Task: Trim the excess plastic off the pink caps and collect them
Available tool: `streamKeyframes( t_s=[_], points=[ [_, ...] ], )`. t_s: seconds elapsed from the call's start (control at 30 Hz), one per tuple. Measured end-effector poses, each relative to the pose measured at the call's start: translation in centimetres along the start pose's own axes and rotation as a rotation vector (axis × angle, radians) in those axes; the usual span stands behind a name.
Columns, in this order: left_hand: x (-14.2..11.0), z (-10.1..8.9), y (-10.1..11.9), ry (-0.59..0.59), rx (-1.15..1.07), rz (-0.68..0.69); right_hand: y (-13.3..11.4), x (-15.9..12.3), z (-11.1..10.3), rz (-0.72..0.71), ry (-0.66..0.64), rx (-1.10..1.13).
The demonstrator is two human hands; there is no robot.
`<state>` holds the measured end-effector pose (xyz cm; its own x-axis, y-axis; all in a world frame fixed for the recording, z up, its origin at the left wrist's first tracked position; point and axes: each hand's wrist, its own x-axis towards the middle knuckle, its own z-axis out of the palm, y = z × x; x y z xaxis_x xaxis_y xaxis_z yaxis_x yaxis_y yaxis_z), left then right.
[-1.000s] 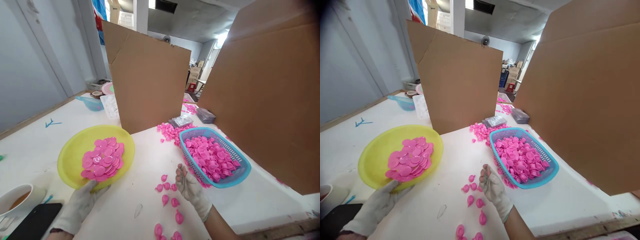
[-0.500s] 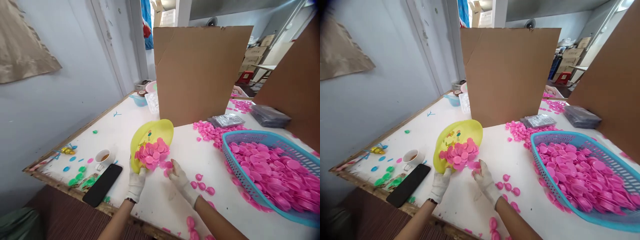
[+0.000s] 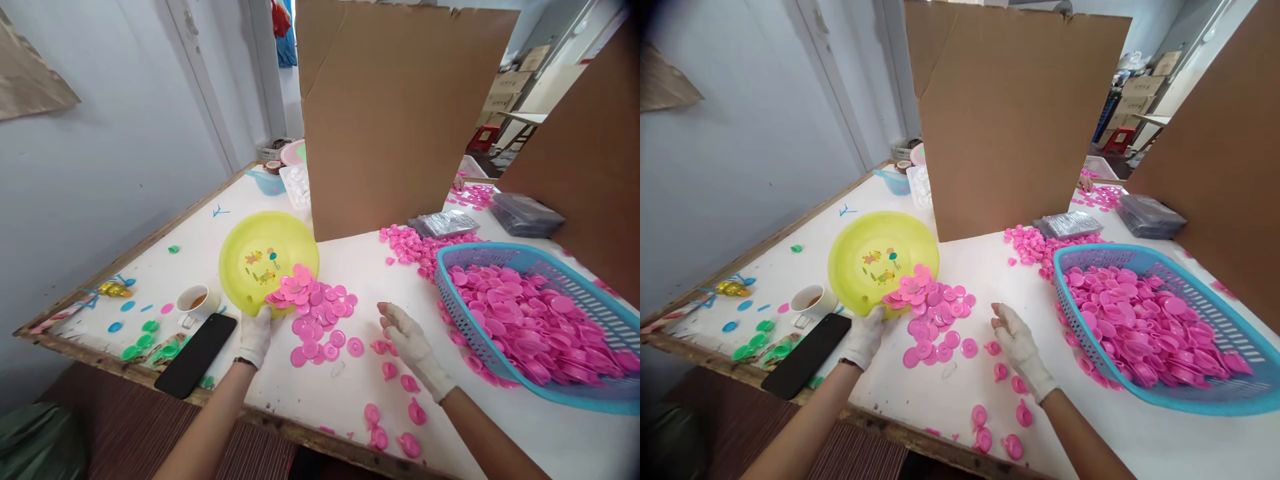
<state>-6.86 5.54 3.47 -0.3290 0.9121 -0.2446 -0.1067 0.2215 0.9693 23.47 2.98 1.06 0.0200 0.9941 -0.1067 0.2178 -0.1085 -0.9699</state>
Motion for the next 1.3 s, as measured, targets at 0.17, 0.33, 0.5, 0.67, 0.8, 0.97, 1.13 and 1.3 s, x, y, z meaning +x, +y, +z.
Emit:
streamKeyframes(
  t_s=[0.17,0.33,0.5,0.67,0.8,0.97,1.13,1.3],
  points=[
    [2.0,-1.1,1.9,-0.038,-0.359,-0.203,1.0,-1.3,-3.3,0.035,0.037,-0.187],
    [2.2,-3.0,3.8,-0.078,-0.272,-0.376,1.1,-1.9,-2.8,-0.056,-0.06,-0.409],
    [-3.8,-1.4,2.4,-0.259,0.341,-0.196,0.2,-0.9,-1.0,-0.182,-0.186,-0.568],
    [-12.5,5.2,-4.0,-0.668,0.914,0.217,-2.3,-0.1,2.0,-0.193,-0.384,-0.816],
    [-15.0,8.4,-6.7,-0.787,1.027,0.123,-3.4,-0.2,4.2,-0.168,-0.467,-1.154],
    [-13.2,6.7,-5.6,-0.677,1.03,0.108,-2.5,-0.1,4.8,-0.194,-0.466,-1.209],
    [-11.5,5.0,-4.9,-0.564,1.002,0.2,-2.5,-0.5,4.0,-0.199,-0.433,-1.049],
    [-11.3,4.3,-5.7,-0.532,0.79,0.199,-3.2,-1.7,2.6,-0.004,-0.424,-0.589]
  ],
)
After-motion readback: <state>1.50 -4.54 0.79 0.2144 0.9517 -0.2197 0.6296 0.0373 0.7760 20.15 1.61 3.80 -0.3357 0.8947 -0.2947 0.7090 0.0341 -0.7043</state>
